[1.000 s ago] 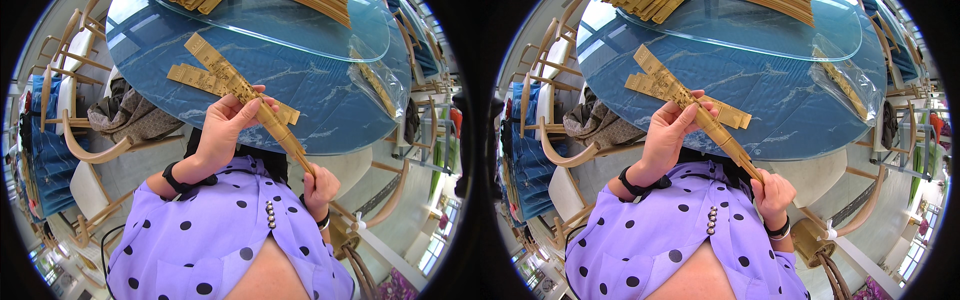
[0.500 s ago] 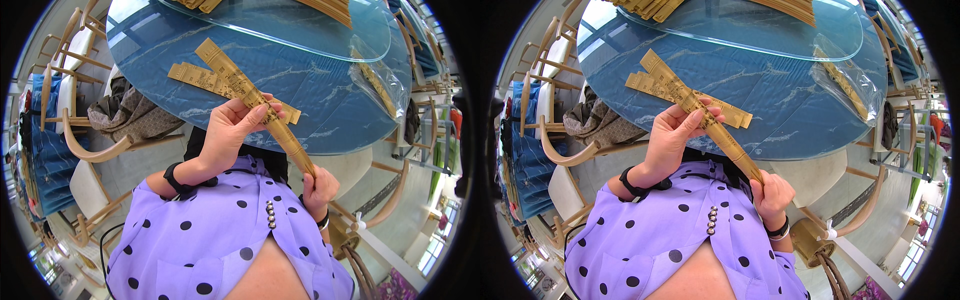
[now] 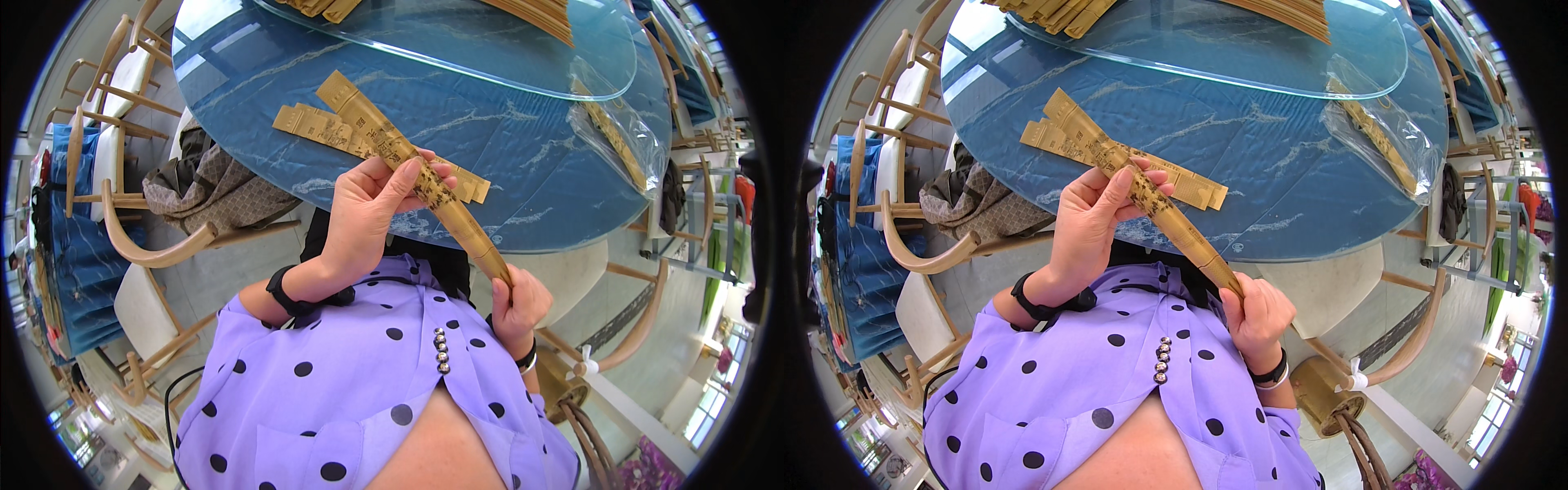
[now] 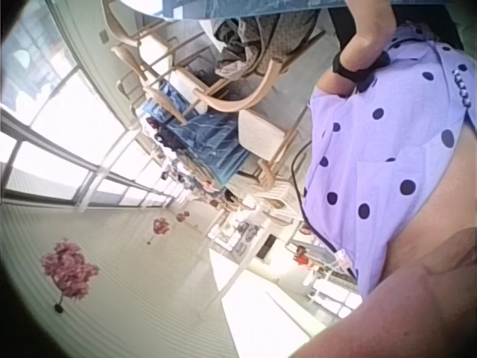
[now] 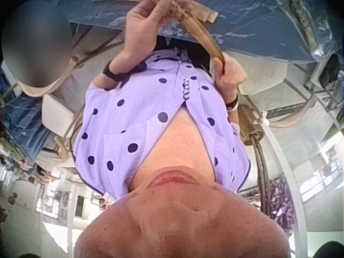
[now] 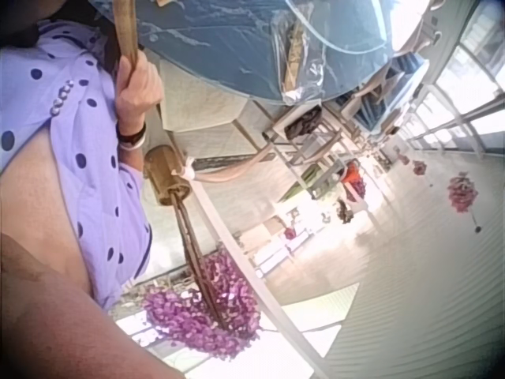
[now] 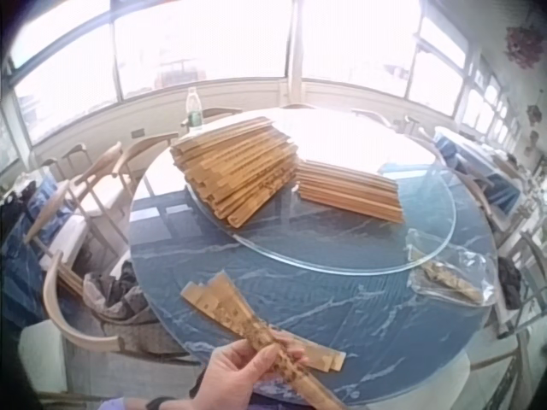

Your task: The person repeatedly picks up a flat bamboo strip and a thin bamboo rod from a glass table, slides the rod into a slot on the strip, and then places the assembled unit back on the table. This cycle is repeated multiple times throughout the clip.

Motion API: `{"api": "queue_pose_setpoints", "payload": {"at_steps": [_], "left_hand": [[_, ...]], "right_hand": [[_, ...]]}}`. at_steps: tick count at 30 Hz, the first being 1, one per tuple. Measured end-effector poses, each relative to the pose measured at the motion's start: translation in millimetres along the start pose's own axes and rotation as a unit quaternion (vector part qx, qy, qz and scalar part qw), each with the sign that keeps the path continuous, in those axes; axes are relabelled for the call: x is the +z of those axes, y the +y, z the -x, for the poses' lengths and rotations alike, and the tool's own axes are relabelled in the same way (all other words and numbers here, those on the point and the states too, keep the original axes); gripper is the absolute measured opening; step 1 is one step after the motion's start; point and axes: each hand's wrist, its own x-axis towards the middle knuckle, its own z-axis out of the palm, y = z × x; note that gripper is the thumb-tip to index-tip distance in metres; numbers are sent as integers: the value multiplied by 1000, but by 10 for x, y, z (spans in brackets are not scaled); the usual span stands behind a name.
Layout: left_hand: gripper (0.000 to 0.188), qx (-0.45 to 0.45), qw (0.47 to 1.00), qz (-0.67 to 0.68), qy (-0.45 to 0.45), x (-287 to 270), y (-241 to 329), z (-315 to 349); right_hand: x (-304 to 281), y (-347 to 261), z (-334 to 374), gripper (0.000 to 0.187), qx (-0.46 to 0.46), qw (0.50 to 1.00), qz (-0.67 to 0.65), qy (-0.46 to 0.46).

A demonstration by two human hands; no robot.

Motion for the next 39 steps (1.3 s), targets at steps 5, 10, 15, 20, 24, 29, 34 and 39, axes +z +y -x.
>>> {"api": "queue_pose_setpoints", "payload": {"at_steps": [5,10,15,20,24,29,34,39], "left_hand": [[31,26,999,-3,20,-40,71,-42],[31,54,998,-23,23,-49,151,-63],[31,54,998,-19,17,-39,64,-35],[33,46,999,-22,14,-13,31,-28],[38,69,997,5,27,-70,124,-63],[37,90,996,-9,17,-71,40,-48],[37,79,997,14,20,-40,-30,-27],[43,97,995,7,10,-67,98,-108]], "right_hand": [[49,30,-57,31,32,999,-40,-7],[5,144,91,31,63,997,-23,-38],[42,120,88,27,72,996,-47,-3],[77,81,51,26,89,992,-84,-12],[88,90,65,27,104,991,-86,-1],[102,55,76,30,139,984,-105,25],[127,-28,91,32,158,983,-93,22],[137,-69,67,33,187,977,-103,27]]}}
